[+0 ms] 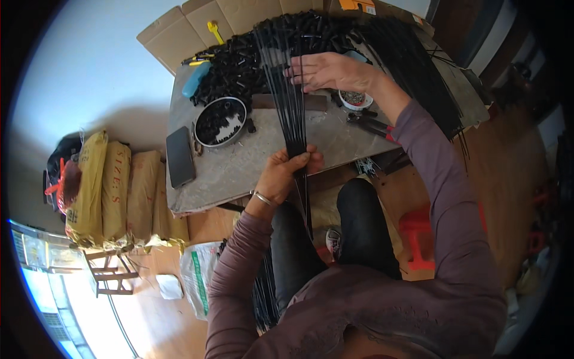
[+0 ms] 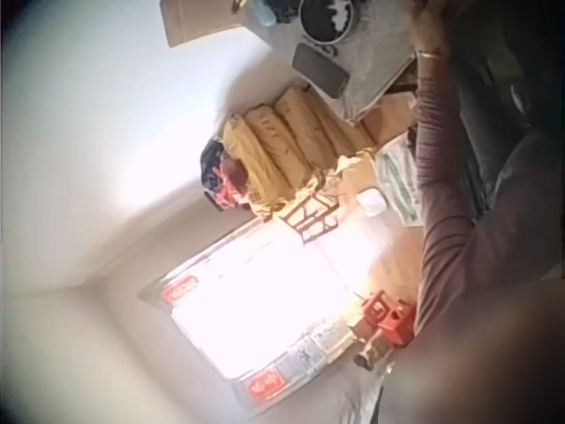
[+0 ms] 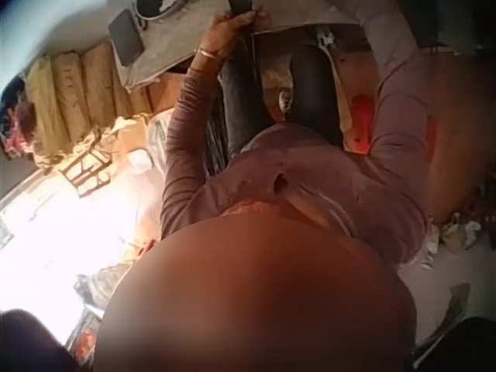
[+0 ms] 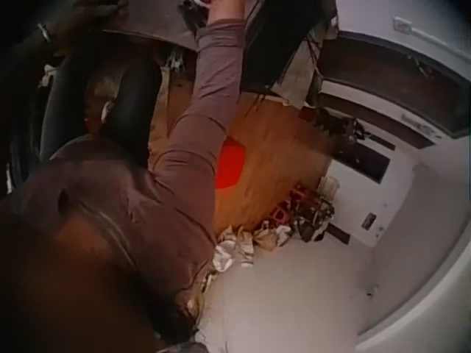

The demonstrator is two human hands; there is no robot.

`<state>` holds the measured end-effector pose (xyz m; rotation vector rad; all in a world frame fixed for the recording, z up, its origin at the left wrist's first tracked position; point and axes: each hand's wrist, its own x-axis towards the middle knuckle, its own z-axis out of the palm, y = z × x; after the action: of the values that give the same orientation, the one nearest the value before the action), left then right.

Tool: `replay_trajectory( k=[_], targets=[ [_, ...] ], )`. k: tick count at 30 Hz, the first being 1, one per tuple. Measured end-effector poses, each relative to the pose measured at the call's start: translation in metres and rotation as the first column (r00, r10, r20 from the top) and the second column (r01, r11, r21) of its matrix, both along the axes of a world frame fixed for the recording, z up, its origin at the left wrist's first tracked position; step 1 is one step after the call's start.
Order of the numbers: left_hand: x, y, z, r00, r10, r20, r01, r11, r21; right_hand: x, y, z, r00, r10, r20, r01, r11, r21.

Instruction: Placing thin black rods into a measuring jig and cutting them to a uniform length using hand pliers.

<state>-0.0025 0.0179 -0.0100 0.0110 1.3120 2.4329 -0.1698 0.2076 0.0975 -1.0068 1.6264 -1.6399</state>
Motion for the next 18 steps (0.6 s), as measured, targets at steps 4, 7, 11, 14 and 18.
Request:
replay_trajectory(
  k=[4, 7, 11, 14, 18],
  targets=[
    [-0.003, 0.001, 0.003, 0.999, -0.044, 0.006, 0.044, 0.998, -0.045, 0.025, -0.034, -0.002, 0.956, 0.084, 0.28, 0.006, 0.952, -0.307],
    [0.001, 0.008, 0.0, 0.999, 0.036, 0.003, -0.036, 0.999, -0.033, 0.042, -0.051, 0.002, 0.941, 0.024, 0.337, 0.089, 0.945, -0.314],
    [0.01, 0.023, 0.015, 0.921, 0.281, -0.269, -0.359, 0.881, -0.308, 0.062, -0.039, 0.003, 0.969, 0.042, 0.242, 0.038, 0.948, -0.315],
    [-0.01, 0.001, 0.017, 0.381, -0.277, -0.882, -0.886, 0.161, -0.434, 0.091, -0.037, 0.0, 0.996, -0.038, 0.079, 0.055, 0.973, -0.226],
    [-0.012, -0.012, -0.001, 0.442, -0.67, -0.596, -0.702, 0.156, -0.695, 0.113, -0.035, -0.021, 0.999, 0.023, 0.034, -0.016, 0.982, -0.189]
  ],
)
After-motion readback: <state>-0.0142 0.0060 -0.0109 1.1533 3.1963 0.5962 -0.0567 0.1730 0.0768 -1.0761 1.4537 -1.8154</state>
